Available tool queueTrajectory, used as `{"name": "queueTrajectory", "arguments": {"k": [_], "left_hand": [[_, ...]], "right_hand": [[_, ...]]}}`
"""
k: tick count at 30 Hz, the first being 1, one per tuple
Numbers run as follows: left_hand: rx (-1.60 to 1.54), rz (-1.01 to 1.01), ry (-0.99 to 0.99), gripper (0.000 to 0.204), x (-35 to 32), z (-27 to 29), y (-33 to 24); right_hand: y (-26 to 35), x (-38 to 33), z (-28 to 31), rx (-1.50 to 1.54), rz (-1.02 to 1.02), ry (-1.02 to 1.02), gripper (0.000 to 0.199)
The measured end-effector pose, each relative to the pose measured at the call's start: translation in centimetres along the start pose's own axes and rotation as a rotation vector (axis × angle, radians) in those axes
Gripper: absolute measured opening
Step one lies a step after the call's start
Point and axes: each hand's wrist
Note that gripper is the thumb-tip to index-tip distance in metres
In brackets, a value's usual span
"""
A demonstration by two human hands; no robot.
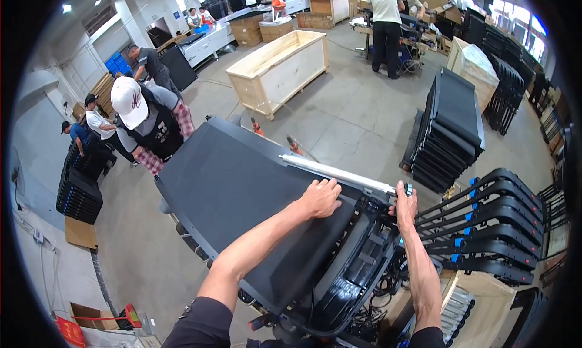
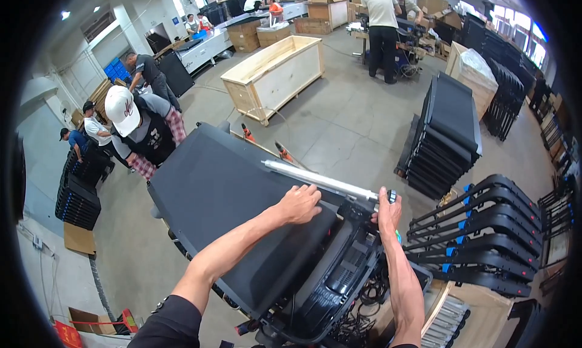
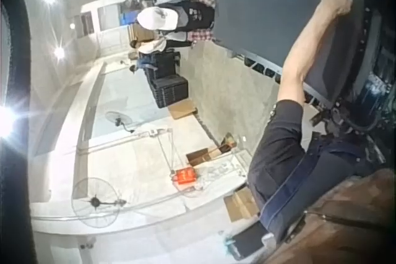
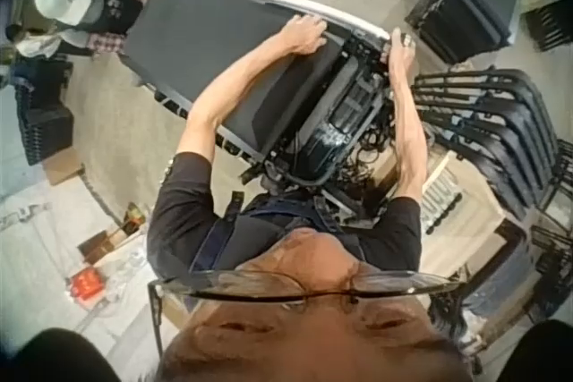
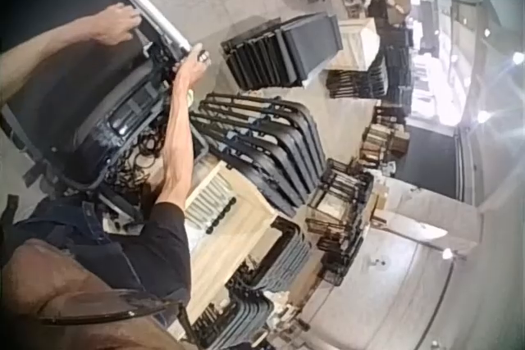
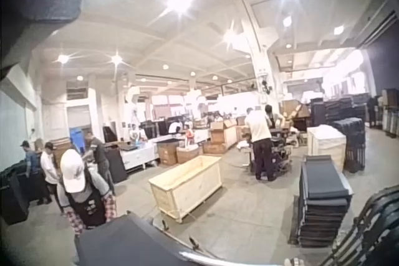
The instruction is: Assembling a treadmill by attaching components and securing them with screws using a power drill.
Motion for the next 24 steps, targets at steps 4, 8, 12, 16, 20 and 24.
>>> {"name": "queueTrajectory", "arguments": {"k": [4, 8, 12, 16, 20, 24], "left_hand": [[0.057, -0.084, 0.035, 0.027, 0.9, 1.9, 1.2], [0.074, -0.057, -0.155, 0.018, 0.4, 3.5, 0.9], [-0.094, 0.091, -0.392, 0.022, -2.9, 5.3, -2.1], [-0.450, 0.367, -0.388, 0.029, -15.3, 6.0, -3.7], [-0.639, 0.924, -0.199, 0.017, -29.7, 4.4, -8.1], [-1.014, 1.089, -0.133, 0.018, -37.6, 0.1, -12.2]], "right_hand": [[0.3, 2.2, -1.4, -0.051, -0.027, 0.173, 0.069], [3.8, 1.7, -6.4, -0.236, 0.113, 0.459, 0.063], [7.8, 1.7, -9.2, -0.451, 0.279, 0.735, 0.077], [8.8, 1.8, -12.4, -0.669, 0.293, 1.072, 0.077], [9.4, -0.7, -13.0, -0.886, 0.318, 0.964, 0.079], [7.0, 0.1, -13.0, -0.774, 0.370, 0.847, 0.082]]}}
Point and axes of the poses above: each hand's wrist, its own x-axis towards the middle knuckle, its own z-axis out of the back of the hand, y = z × x, and after that the axes turned 2 degrees about z, right-handed
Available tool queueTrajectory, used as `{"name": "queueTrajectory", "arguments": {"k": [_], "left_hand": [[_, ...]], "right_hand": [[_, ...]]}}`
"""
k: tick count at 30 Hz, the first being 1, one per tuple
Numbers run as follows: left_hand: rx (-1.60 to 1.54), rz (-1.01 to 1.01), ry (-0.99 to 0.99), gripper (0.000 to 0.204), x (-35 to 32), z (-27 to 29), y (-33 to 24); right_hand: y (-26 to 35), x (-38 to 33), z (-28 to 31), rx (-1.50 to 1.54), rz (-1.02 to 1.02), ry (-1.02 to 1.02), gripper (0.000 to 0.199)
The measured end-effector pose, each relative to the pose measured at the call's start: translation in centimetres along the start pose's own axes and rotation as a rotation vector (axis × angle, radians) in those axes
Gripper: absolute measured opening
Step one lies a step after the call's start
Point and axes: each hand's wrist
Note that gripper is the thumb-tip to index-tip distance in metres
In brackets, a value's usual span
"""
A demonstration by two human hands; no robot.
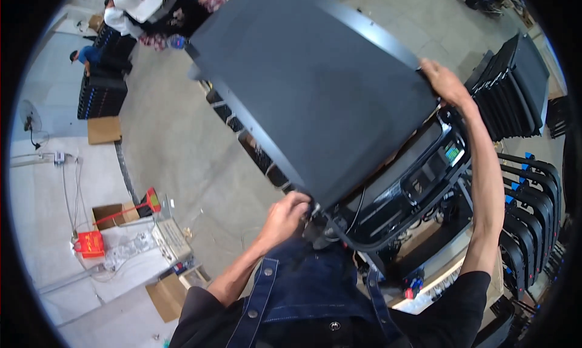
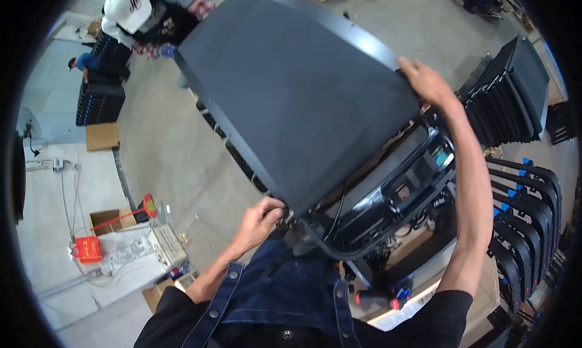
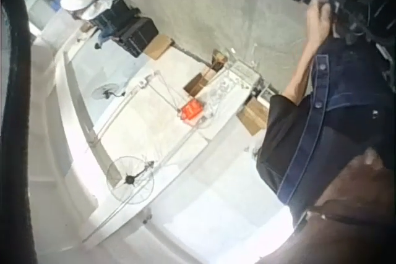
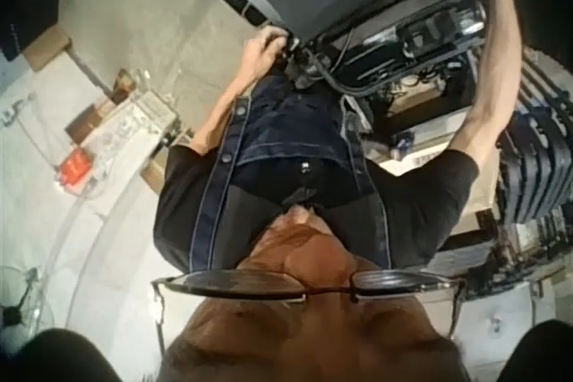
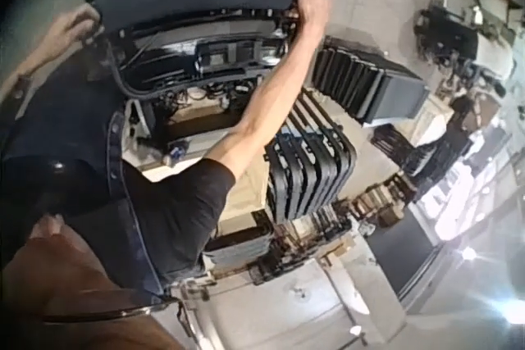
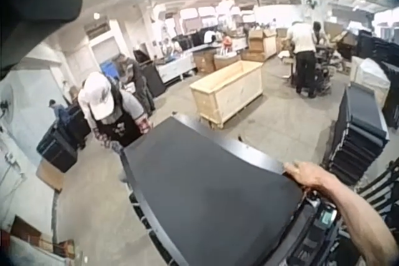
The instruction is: Assembling a treadmill by attaching components and securing them with screws using a power drill.
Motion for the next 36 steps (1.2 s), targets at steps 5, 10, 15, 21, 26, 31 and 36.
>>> {"name": "queueTrajectory", "arguments": {"k": [5, 10, 15, 21, 26, 31, 36], "left_hand": [[-0.134, 0.025, -0.071, 0.019, -1.8, -2.6, 1.3], [-0.047, -0.045, -0.217, 0.019, -3.4, -3.7, 1.6], [0.196, -0.251, -0.383, 0.021, -3.1, -5.2, 0.9], [-0.012, -0.071, -0.189, 0.019, -5.1, -4.1, -1.0], [-0.029, -0.224, -0.162, 0.016, -6.8, -7.7, -0.4], [0.019, -0.306, -0.225, 0.013, -6.4, -8.0, -2.1], [0.194, -0.355, -0.101, 0.018, -3.8, -9.5, -1.1]], "right_hand": [[-2.8, -3.3, 0.3, 0.185, -0.069, 0.023, 0.078], [-2.4, -5.8, -1.0, 0.358, -0.162, -0.193, 0.062], [-4.2, -5.3, -0.7, 0.494, -0.119, -0.227, 0.057], [-5.9, -10.9, 2.8, 0.316, -0.083, -0.218, 0.057], [-11.6, -11.7, 0.1, 0.355, -0.194, -0.244, 0.051], [-13.7, -10.0, -4.9, 0.609, -0.192, -0.619, 0.041], [-14.6, -9.4, -3.2, 0.492, -0.163, -0.730, 0.047]]}}
Point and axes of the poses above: each hand's wrist, its own x-axis towards the middle knuckle, its own z-axis out of the back of the hand, y = z × x, and after that the axes turned 2 degrees about z, right-handed
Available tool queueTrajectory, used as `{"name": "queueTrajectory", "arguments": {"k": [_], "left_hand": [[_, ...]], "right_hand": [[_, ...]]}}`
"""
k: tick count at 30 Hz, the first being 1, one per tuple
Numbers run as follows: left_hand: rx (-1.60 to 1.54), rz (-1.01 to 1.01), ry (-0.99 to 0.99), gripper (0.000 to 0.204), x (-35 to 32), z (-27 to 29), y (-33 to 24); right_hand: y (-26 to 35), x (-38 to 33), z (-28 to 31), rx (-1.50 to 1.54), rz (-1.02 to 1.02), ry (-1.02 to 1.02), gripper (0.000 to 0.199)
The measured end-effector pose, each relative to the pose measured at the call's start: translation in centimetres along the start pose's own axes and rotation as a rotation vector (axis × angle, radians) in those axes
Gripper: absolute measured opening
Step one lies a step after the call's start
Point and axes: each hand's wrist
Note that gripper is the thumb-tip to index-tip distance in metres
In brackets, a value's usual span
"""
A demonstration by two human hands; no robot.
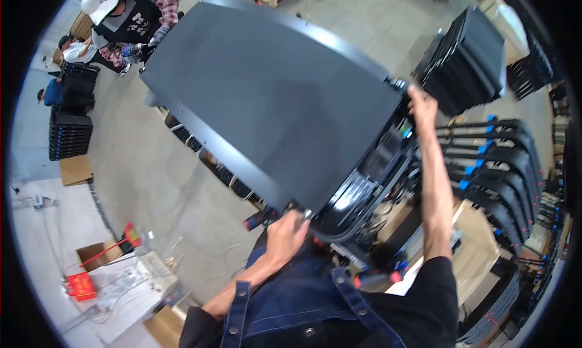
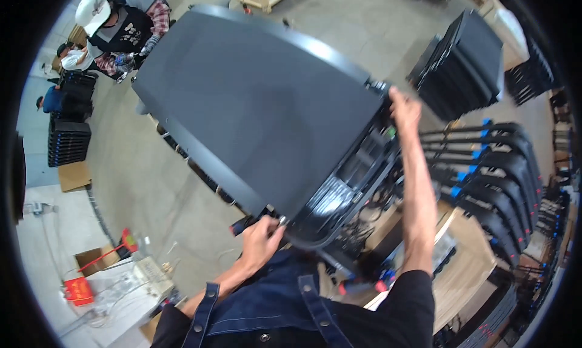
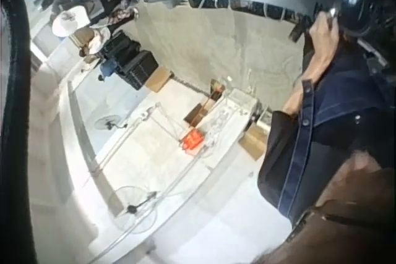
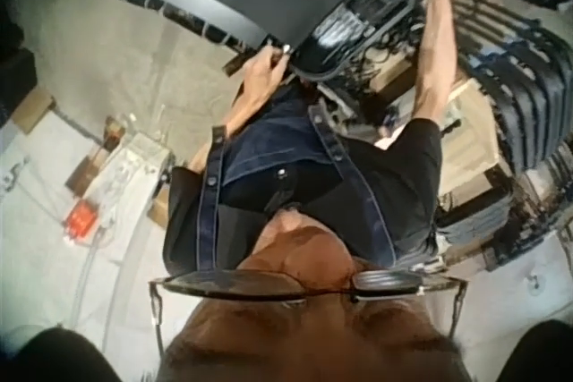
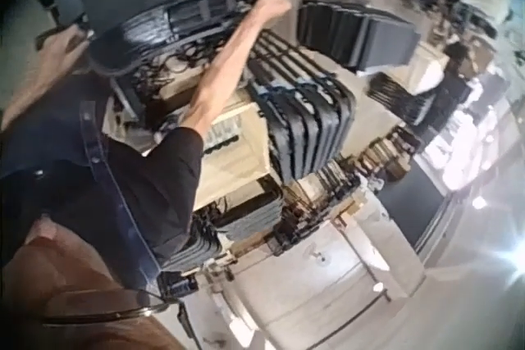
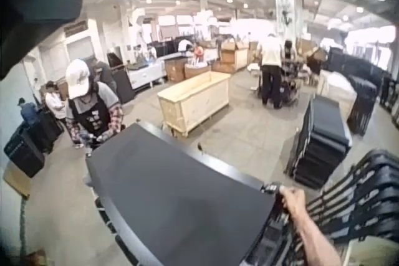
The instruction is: Assembling a treadmill by attaching components and securing them with screws using a power drill.
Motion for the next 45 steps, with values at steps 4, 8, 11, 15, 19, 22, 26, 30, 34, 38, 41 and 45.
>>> {"name": "queueTrajectory", "arguments": {"k": [4, 8, 11, 15, 19, 22, 26, 30, 34, 38, 41, 45], "left_hand": [[-0.074, 0.231, 0.101, 0.027, 1.5, 0.2, -1.2], [0.023, 0.226, 0.081, 0.031, 2.0, 0.4, -1.2], [0.414, 0.049, 0.176, 0.027, 2.5, 0.7, -1.1], [0.633, -0.032, 0.137, 0.024, 2.4, 0.5, -0.6], [0.654, -0.035, 0.212, 0.024, 2.6, 0.2, -0.9], [0.606, -0.021, 0.277, 0.023, 2.9, 0.0, -1.7], [0.626, -0.058, 0.298, 0.021, 3.0, 1.1, -1.9], [0.507, -0.028, 0.426, 0.027, 3.8, 1.5, -2.3], [0.509, -0.090, 0.472, 0.024, 4.4, 4.3, -1.0], [0.576, -0.823, 0.612, 0.035, 8.6, 5.6, -0.8], [0.642, -1.303, 0.793, 0.045, 12.6, 4.5, -0.1], [0.640, -1.607, 0.934, 0.040, 15.3, 3.3, -0.2]], "right_hand": [[-0.8, 1.2, 0.5, -0.063, -0.012, 0.058, 0.054], [-1.0, -0.1, 0.5, 0.018, 0.002, 0.075, 0.055], [-0.7, -3.8, 2.0, 0.292, 0.149, -0.132, 0.043], [-4.3, -17.7, 4.3, 0.286, 0.038, -0.347, 0.020], [-17.0, -33.1, 2.3, -0.310, -0.411, 0.280, 0.022], [-26.0, -41.2, -0.1, -0.535, -0.638, 0.241, 0.031], [-25.2, -41.7, -5.2, -0.498, -0.861, 0.087, 0.036], [-26.6, -41.6, -3.6, -0.504, -0.943, -0.024, 0.028], [-23.0, -40.9, -1.9, -0.106, -0.905, -0.284, 0.017], [-9.8, -41.0, 2.8, 0.406, -0.635, -0.355, 0.022], [1.8, -42.1, 3.5, 0.419, -0.458, -0.118, 0.018], [8.0, -42.7, 0.7, -0.169, -0.011, 0.267, 0.014]]}}
Point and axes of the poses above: each hand's wrist, its own x-axis towards the middle knuckle, its own z-axis out of the back of the hand, y = z × x, and after that the axes turned 2 degrees about z, right-handed
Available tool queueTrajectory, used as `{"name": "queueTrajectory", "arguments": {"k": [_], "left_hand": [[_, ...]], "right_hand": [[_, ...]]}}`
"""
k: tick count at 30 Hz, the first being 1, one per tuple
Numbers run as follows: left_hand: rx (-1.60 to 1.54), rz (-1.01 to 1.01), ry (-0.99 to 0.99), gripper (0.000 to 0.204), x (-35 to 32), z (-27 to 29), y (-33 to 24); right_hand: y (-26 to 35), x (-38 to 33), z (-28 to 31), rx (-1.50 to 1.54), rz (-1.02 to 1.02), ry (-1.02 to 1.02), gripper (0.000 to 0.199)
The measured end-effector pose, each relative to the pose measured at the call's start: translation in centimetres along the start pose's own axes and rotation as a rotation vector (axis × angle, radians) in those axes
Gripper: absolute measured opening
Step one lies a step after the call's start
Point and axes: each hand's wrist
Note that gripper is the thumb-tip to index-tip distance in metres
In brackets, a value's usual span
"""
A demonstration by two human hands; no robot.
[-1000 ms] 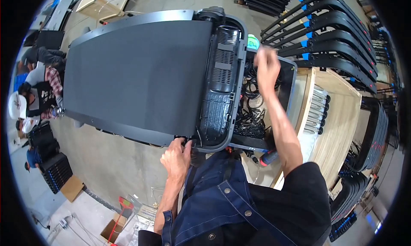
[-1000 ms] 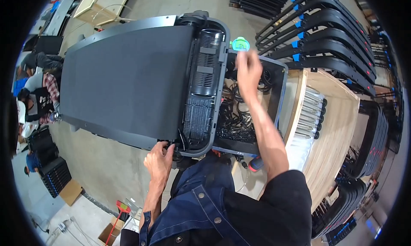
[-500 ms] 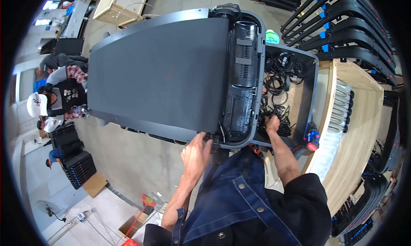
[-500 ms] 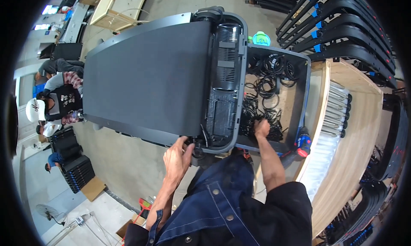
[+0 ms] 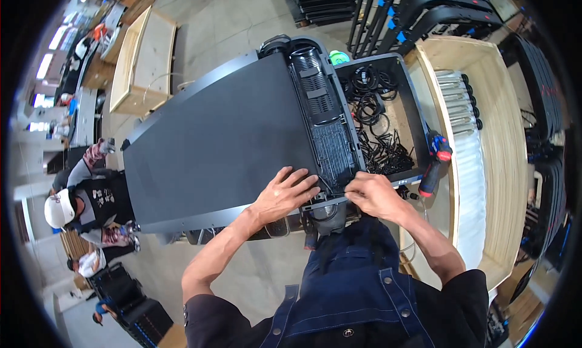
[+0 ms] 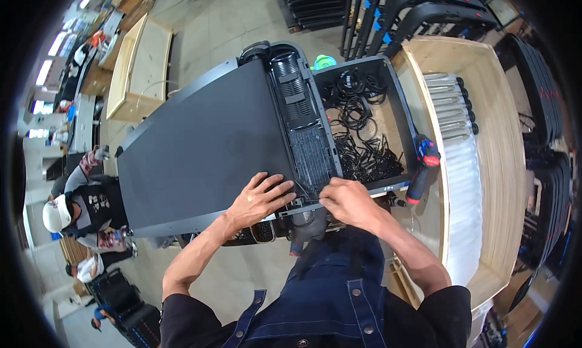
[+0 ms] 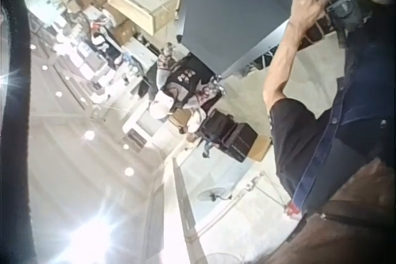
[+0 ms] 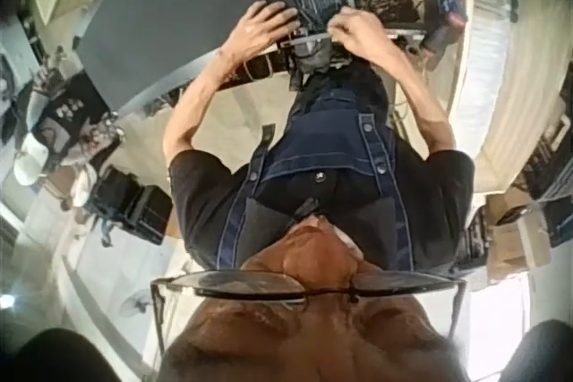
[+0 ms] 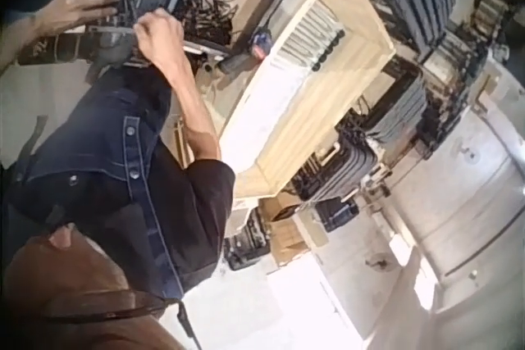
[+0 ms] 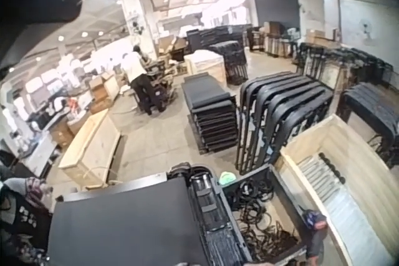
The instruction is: Assembling a treadmill by attaching components and securing them with screws using a power drill.
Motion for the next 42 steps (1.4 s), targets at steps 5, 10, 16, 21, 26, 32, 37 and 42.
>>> {"name": "queueTrajectory", "arguments": {"k": [5, 10, 16, 21, 26, 32, 37, 42], "left_hand": [[-0.018, 0.015, -0.059, 0.037, 0.4, 0.0, -0.5], [0.052, -0.057, -0.002, 0.029, 2.0, 1.3, -0.6], [0.185, -0.336, 0.329, 0.014, 6.3, 1.5, 0.8], [-0.078, -0.372, 0.404, 0.028, 8.0, 0.4, 2.6], [-0.213, -0.341, 0.694, 0.031, 10.1, 1.1, 3.3], [-0.175, -0.408, 0.789, 0.031, 11.4, 0.1, 3.6], [-0.184, -0.265, 0.950, 0.030, 11.4, 0.1, 3.1], [-0.189, -0.246, 0.870, 0.023, 9.8, 0.1, 3.5]], "right_hand": [[-0.2, 0.6, -2.9, -0.228, -0.020, 0.029, 0.009], [-0.7, 0.4, -3.7, -0.116, 0.011, -0.082, 0.009], [-0.4, 0.7, -5.0, -0.139, -0.018, -0.112, 0.010], [-0.9, 1.2, -5.6, -0.116, -0.035, -0.084, 0.012], [-1.0, 1.2, -5.9, -0.086, -0.024, -0.104, 0.012], [0.4, 0.5, -6.5, -0.196, -0.101, -0.112, 0.012], [0.7, -2.4, -5.5, 0.028, -0.016, -0.219, 0.021], [-10.1, -8.7, -0.5, 0.127, -0.506, -1.277, 0.037]]}}
Point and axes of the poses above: each hand's wrist, its own x-axis towards the middle knuckle, its own z-axis out of the back of the hand, y = z × x, and after that the axes turned 2 degrees about z, right-handed
